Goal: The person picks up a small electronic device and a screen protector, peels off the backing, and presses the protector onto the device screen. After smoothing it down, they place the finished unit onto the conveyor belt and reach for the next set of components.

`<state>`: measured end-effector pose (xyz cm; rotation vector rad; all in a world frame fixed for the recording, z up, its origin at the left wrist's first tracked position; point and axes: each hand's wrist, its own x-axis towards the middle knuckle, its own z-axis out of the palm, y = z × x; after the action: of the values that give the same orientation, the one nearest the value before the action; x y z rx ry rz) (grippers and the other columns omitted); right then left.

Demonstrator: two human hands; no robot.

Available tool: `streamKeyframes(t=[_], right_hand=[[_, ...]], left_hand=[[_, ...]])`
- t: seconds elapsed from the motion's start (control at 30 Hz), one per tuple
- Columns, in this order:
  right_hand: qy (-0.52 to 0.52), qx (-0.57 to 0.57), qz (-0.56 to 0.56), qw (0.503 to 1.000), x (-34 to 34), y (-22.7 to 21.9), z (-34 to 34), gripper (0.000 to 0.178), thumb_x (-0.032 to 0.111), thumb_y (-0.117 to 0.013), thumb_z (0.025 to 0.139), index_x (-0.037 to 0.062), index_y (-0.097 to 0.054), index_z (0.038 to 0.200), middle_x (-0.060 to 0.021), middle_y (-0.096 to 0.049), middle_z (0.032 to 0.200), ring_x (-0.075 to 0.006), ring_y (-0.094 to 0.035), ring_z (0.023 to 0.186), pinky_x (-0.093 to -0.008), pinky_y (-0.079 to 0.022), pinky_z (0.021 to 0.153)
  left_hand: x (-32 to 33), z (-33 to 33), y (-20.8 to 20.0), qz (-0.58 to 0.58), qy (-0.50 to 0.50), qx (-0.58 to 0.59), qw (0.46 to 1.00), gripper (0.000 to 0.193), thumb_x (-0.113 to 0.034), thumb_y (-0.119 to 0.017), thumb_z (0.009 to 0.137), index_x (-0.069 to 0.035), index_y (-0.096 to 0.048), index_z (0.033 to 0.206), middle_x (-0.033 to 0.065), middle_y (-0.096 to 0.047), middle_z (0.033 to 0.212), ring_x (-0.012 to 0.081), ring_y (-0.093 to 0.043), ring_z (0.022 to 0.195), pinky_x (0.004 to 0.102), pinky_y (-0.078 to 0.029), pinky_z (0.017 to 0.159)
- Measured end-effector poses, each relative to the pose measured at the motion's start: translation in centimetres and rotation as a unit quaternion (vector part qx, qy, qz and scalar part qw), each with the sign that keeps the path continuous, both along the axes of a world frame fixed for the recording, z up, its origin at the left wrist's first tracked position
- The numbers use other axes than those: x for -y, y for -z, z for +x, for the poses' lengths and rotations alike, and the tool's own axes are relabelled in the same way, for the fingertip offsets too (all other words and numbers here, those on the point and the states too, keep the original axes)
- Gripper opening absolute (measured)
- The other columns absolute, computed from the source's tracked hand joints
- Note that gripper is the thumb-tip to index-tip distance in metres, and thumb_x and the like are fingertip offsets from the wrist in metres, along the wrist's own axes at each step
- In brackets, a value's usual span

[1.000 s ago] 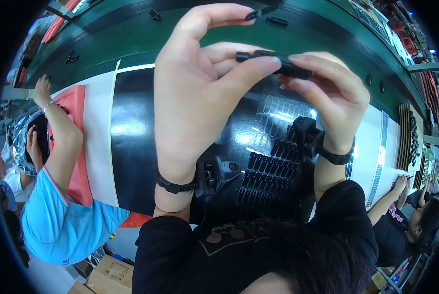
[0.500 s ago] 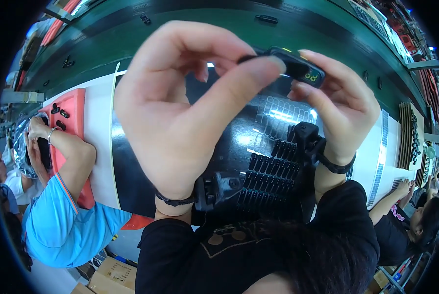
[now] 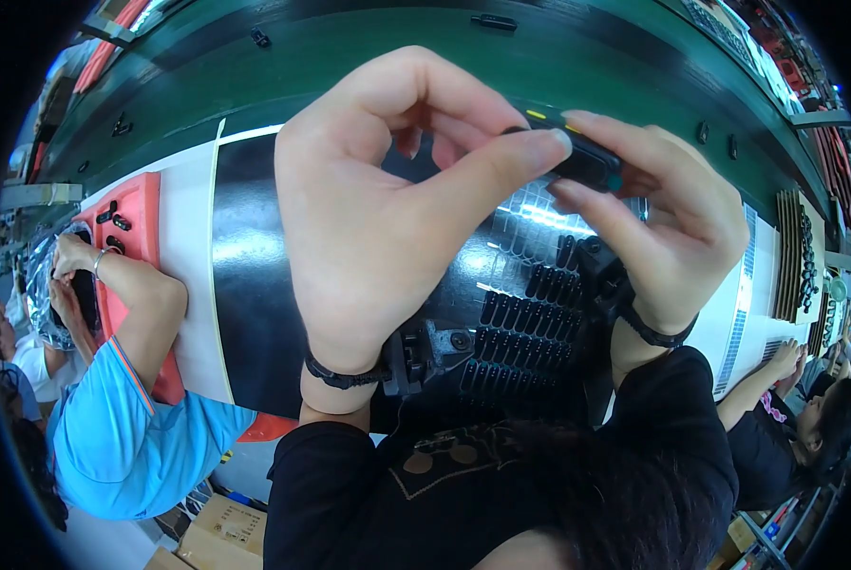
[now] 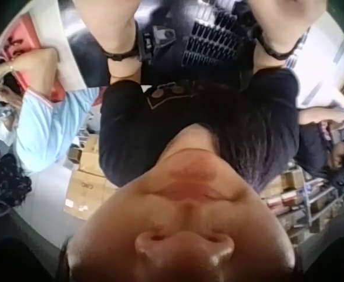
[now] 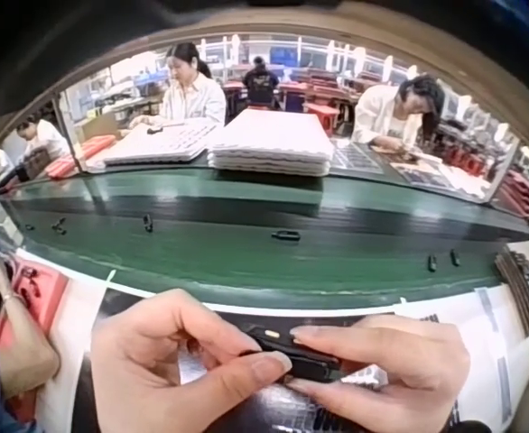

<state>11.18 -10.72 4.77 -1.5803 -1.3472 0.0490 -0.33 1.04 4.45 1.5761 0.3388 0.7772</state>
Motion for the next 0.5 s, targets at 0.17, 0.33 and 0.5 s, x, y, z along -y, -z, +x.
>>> streamKeyframes(t=[0.17, 0.33, 0.5], right_hand=[[0.019, 0.006, -0.018, 1.0, 0.23, -0.02, -0.09, 0.031, -0.004, -0.067, 0.059, -0.0037, -0.061, 0.089, -0.0109, -0.061, 0.077, -0.0131, -0.058, 0.066, -0.0177, -0.044, 0.055], [0.04, -0.034, -0.023, 0.998, 0.22, 0.24, -0.36, 0.031, -0.004, -0.067, 0.059, -0.0033, -0.061, 0.089, -0.0105, -0.061, 0.078, -0.0124, -0.058, 0.066, -0.0169, -0.043, 0.055], [0.039, -0.015, -0.027, 0.999, 0.39, 0.19, -0.24, 0.03, -0.004, -0.066, 0.06, -0.0032, -0.061, 0.09, -0.0103, -0.061, 0.079, -0.012, -0.058, 0.065, -0.0162, -0.043, 0.055]], left_hand=[[0.5, 0.58, 0.69, 0.019, -0.024, 0.019, 0.999, 0.013, 0.008, -0.062, 0.068, 0.001, -0.054, 0.075, 0.0044, -0.058, 0.07, 0.0062, -0.052, 0.064, 0.0137, -0.04, 0.059], [0.67, 0.62, 0.83, 0.033, -0.029, 0.02, 0.999, 0.013, 0.008, -0.063, 0.068, 0.001, -0.054, 0.074, 0.0046, -0.057, 0.07, 0.0058, -0.052, 0.063, 0.0132, -0.039, 0.058], [0.74, 0.93, 0.99, 0.064, -0.046, 0.022, 0.997, 0.013, 0.005, -0.065, 0.067, 0.0, -0.054, 0.072, 0.0038, -0.057, 0.07, 0.0047, -0.05, 0.062, 0.013, -0.037, 0.055]])
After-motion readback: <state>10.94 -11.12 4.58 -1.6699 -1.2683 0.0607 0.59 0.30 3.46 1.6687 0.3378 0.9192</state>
